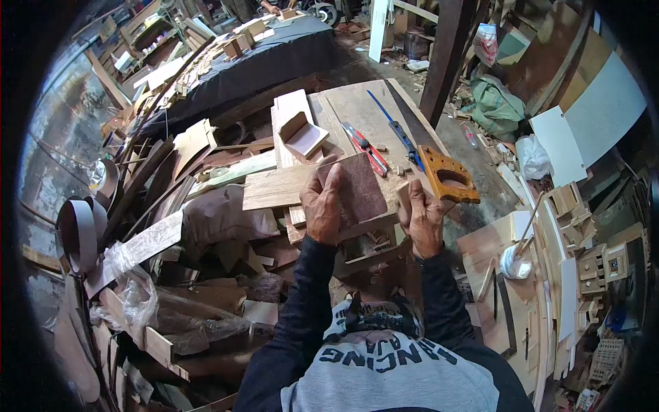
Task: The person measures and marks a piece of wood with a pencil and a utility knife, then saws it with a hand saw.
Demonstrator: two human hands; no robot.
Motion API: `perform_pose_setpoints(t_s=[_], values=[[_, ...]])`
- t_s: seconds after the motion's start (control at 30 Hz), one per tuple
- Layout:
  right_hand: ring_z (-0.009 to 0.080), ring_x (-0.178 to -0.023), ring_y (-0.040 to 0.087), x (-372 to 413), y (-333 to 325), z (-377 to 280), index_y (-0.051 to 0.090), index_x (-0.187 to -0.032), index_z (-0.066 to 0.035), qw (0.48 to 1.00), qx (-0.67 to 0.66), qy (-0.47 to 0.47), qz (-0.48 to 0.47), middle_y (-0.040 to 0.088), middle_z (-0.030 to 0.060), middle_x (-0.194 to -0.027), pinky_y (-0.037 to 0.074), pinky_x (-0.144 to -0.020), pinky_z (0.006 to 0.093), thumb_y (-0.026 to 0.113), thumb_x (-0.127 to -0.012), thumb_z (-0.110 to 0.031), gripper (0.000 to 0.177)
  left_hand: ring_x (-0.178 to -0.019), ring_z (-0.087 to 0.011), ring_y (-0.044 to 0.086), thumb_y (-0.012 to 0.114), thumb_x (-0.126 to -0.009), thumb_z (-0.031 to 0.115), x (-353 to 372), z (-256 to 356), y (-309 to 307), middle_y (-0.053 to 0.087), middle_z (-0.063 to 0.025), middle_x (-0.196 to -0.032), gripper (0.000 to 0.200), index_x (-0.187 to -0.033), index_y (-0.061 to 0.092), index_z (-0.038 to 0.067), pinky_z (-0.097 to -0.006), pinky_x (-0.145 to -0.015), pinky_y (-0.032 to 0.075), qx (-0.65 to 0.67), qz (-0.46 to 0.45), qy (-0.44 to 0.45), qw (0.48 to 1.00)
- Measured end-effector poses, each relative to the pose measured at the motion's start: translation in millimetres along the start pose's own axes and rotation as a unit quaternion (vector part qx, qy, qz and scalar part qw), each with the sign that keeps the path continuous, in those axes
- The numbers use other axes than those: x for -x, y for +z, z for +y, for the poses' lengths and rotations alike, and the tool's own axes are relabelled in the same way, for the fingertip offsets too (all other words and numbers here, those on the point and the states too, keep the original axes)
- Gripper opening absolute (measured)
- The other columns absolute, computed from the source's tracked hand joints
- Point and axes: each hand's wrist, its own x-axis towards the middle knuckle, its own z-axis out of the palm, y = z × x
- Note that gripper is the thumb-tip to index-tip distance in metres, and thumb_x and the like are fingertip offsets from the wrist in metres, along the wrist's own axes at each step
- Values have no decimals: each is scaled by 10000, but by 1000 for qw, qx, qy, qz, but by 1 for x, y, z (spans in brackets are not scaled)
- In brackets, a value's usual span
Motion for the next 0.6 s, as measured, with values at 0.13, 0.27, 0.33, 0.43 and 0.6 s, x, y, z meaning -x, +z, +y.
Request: perform_pose_setpoints(t_s=[0.13,0.27,0.33,0.43,0.6], values=[[80,-662,545,2,11,1,606,-1147,-35,995,24,-94,14,625,5,-834,437,-574,220,474,-1038,-260,283,-920,-106,578,648,-956,224,-4,-10,6,625,-55,-1051,376,-1252,559,9,-252,-812,487,-53,5,56,997],[107,-761,581,0,4,9,568,-1239,-26,995,26,-98,22,633,40,-959,486,-667,253,468,-1015,-179,289,-909,-125,573,640,-955,214,-3,-8,20,618,-63,-1029,387,-1259,538,-2,-270,-811,486,-102,-12,83,991],[123,-779,589,4,2,3,567,-1240,-15,997,37,-54,43,627,55,-972,508,-705,288,487,-995,-154,293,-886,-132,572,627,-956,209,-11,-7,19,618,-60,-1002,351,-1235,562,6,-266,-794,484,-102,4,81,991],[169,-821,627,-5,4,-1,573,-1227,2,970,174,-159,59,653,106,-975,526,-748,339,501,-978,-129,291,-864,-103,562,621,-961,202,-23,3,7,619,-32,-977,270,-1168,607,29,-245,-768,478,-50,13,88,995],[218,-957,662,0,-3,-1,595,-1226,25,907,359,-207,76,678,160,-1115,513,-834,325,527,-953,-75,299,-845,-79,541,635,-958,179,-11,13,6,595,4,-939,274,-1184,601,31,-230,-763,454,-24,8,80,996]])
